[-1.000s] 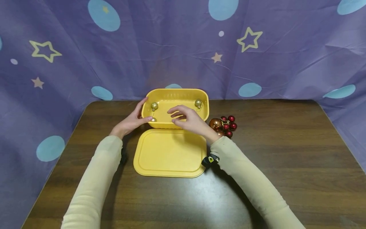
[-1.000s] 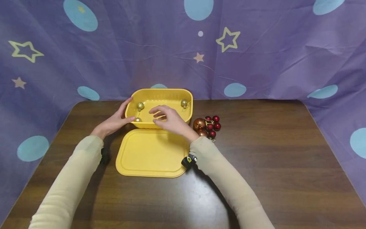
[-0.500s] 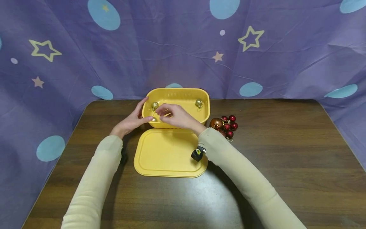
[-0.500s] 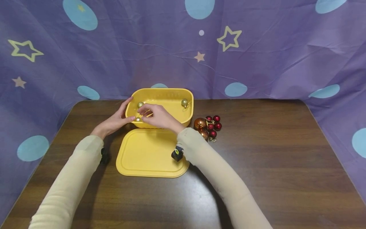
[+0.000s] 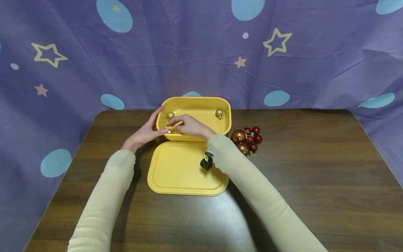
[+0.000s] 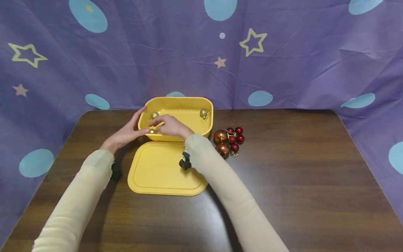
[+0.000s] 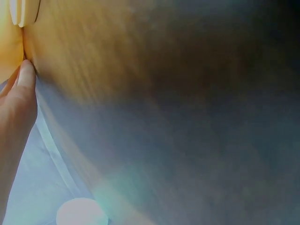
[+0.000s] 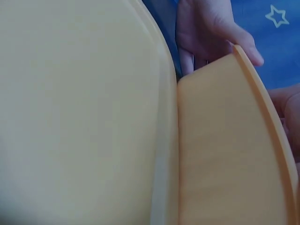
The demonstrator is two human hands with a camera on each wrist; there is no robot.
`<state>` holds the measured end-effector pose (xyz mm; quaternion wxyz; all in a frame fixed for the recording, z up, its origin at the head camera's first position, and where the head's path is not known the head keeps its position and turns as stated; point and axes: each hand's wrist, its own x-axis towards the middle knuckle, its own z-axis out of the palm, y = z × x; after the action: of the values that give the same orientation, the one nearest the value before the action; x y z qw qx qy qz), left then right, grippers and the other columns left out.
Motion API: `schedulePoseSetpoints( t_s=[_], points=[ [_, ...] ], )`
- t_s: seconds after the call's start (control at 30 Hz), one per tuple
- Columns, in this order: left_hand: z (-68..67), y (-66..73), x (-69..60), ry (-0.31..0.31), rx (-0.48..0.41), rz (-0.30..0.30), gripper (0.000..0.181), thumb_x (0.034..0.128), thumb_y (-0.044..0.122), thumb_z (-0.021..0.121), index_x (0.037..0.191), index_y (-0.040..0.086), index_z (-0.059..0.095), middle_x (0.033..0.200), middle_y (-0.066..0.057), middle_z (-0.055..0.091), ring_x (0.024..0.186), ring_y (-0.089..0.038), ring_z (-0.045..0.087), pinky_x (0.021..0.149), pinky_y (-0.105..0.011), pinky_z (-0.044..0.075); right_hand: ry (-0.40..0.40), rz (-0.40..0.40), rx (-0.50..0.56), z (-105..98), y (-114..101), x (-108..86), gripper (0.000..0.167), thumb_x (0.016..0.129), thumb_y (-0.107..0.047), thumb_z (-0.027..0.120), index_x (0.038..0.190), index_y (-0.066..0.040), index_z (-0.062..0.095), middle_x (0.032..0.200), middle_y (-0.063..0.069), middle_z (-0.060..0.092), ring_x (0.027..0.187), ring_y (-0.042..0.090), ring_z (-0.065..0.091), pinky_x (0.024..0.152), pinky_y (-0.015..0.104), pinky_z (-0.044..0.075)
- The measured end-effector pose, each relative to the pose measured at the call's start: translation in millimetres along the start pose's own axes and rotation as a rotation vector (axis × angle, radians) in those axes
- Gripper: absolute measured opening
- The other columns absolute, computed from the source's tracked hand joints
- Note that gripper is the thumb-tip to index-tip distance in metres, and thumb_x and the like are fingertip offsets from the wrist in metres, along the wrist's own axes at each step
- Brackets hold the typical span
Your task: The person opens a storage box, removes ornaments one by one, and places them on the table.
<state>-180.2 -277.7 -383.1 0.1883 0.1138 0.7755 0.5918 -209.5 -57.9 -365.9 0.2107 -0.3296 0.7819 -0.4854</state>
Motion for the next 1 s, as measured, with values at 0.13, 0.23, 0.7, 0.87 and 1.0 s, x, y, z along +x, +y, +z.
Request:
schedulePoseSetpoints(
  t_s=[0.13,0.23,0.7,0.87,1.0],
  points=[
    [-1.4,1.8,-1.6,0.012,0.059,0.020,0.090,0.0962,0.009,0.060,0.156,0.029,-0.004,0.155,-0.020,0.017,0.136,-0.035,0.029,0.089,-0.020,0.043,-0.086,0.049,0.058,-1.1,1.8,4.7,0.038,0.095,0.002,0.051,0.132,-0.003,0.060,0.134,0.009,0.056,0.107,0.017,0.051,0.084,0.022,0.040],
    [-1.6,1.3,-1.4,0.011,0.091,0.029,0.092,0.0954,0.008,0.061,0.156,0.027,-0.005,0.157,-0.018,0.014,0.136,-0.036,0.030,0.089,-0.019,0.043,-0.143,0.051,0.030,-1.2,3.2,6.8,0.036,0.097,-0.002,0.052,0.132,-0.004,0.059,0.134,0.008,0.056,0.111,0.016,0.052,0.088,0.021,0.040],
    [-1.4,11.3,-0.7,0.023,0.181,0.020,0.098,0.0911,0.007,0.067,0.156,0.022,-0.004,0.158,-0.016,0.007,0.135,-0.037,0.030,0.101,-0.042,0.038,0.010,0.047,0.108,0.0,5.3,8.3,0.027,0.088,0.001,0.064,0.114,0.004,0.065,0.112,0.016,0.065,0.105,0.023,0.058,0.087,0.026,0.046],
    [-0.6,10.1,0.3,0.012,0.141,0.021,0.098,0.0916,0.006,0.066,0.156,0.024,-0.005,0.157,-0.018,0.012,0.134,-0.038,0.033,0.089,-0.023,0.045,0.133,0.063,0.206,1.1,8.8,9.1,0.024,0.085,0.005,0.065,0.109,0.006,0.063,0.103,0.017,0.064,0.095,0.023,0.060,0.078,0.031,0.050],
    [-0.3,10.1,0.7,0.015,0.138,-0.001,0.098,0.0917,0.009,0.067,0.156,0.027,-0.005,0.157,-0.016,0.013,0.134,-0.036,0.034,0.085,-0.019,0.046,0.191,0.051,0.171,0.4,9.0,9.1,0.021,0.086,0.003,0.066,0.107,0.004,0.064,0.098,0.013,0.064,0.090,0.022,0.060,0.077,0.026,0.049]
  ],
)
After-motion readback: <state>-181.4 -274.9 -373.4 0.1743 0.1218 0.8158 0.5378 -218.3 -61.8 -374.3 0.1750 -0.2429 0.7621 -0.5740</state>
